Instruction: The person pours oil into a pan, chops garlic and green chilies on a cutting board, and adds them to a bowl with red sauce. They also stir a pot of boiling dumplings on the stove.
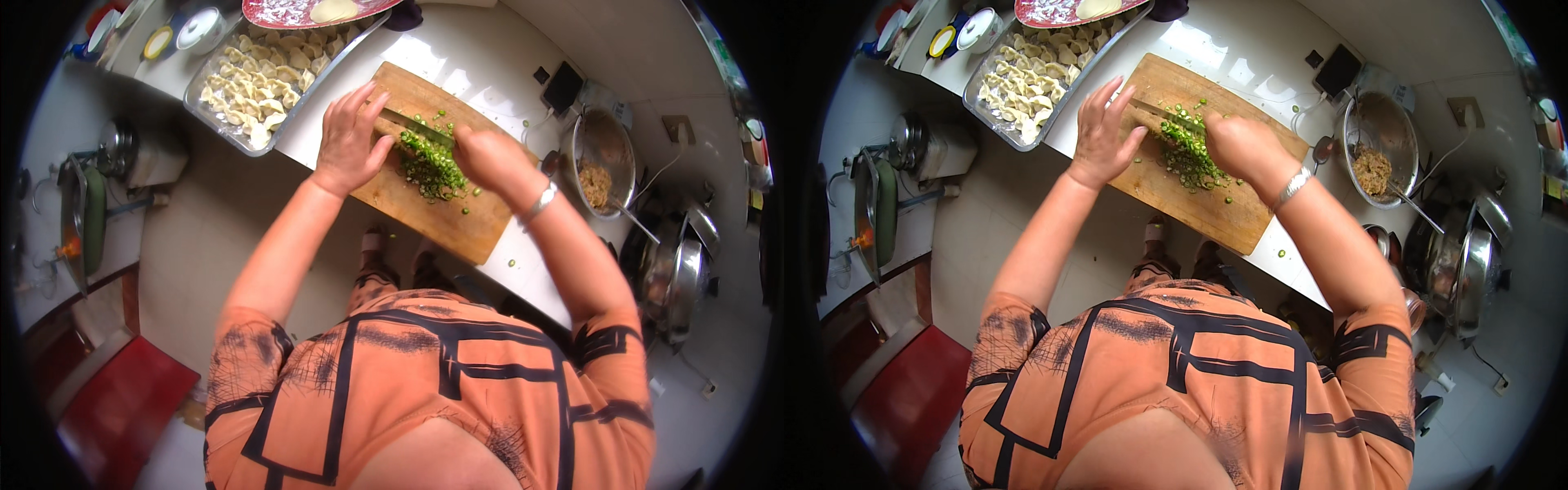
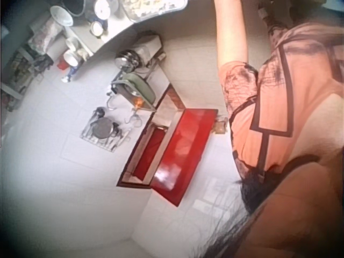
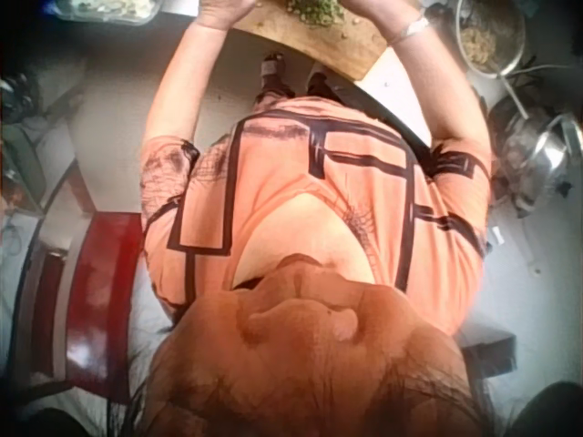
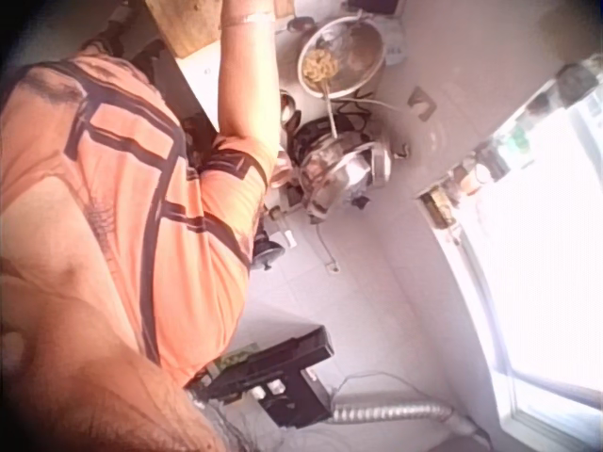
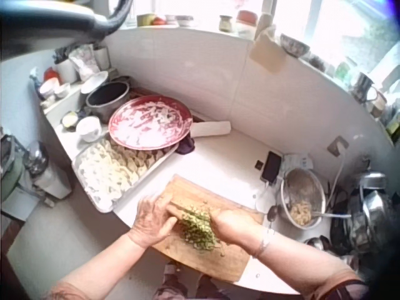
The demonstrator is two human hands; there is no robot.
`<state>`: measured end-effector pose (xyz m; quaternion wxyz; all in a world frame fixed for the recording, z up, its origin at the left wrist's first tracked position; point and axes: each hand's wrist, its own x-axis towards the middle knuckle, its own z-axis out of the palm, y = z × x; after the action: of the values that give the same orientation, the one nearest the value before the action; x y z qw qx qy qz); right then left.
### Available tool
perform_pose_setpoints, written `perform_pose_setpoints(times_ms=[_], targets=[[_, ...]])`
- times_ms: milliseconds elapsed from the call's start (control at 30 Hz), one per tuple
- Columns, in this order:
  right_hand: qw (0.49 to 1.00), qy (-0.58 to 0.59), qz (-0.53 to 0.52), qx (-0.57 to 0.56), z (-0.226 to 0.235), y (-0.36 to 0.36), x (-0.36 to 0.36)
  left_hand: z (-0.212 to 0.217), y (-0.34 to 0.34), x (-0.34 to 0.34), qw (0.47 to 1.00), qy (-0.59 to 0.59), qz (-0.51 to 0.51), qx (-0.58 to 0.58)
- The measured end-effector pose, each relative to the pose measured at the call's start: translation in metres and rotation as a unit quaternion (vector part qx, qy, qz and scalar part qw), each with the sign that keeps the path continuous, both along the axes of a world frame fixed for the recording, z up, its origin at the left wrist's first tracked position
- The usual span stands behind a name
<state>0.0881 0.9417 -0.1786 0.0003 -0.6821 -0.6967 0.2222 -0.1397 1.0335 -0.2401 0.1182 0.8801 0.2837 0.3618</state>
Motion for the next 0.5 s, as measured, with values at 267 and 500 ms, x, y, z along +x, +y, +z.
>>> perform_pose_setpoints(times_ms=[267,500], targets=[[0.999,-0.015,0.017,-0.03,-0.005,0.007,0.035,0.011,0.05,0.038,0.924,0.347,-0.126,-0.096],[0.995,-0.065,-0.064,0.04,-0.024,-0.026,0.048,0.012,0.046,0.038,0.918,0.353,-0.054,-0.172]])
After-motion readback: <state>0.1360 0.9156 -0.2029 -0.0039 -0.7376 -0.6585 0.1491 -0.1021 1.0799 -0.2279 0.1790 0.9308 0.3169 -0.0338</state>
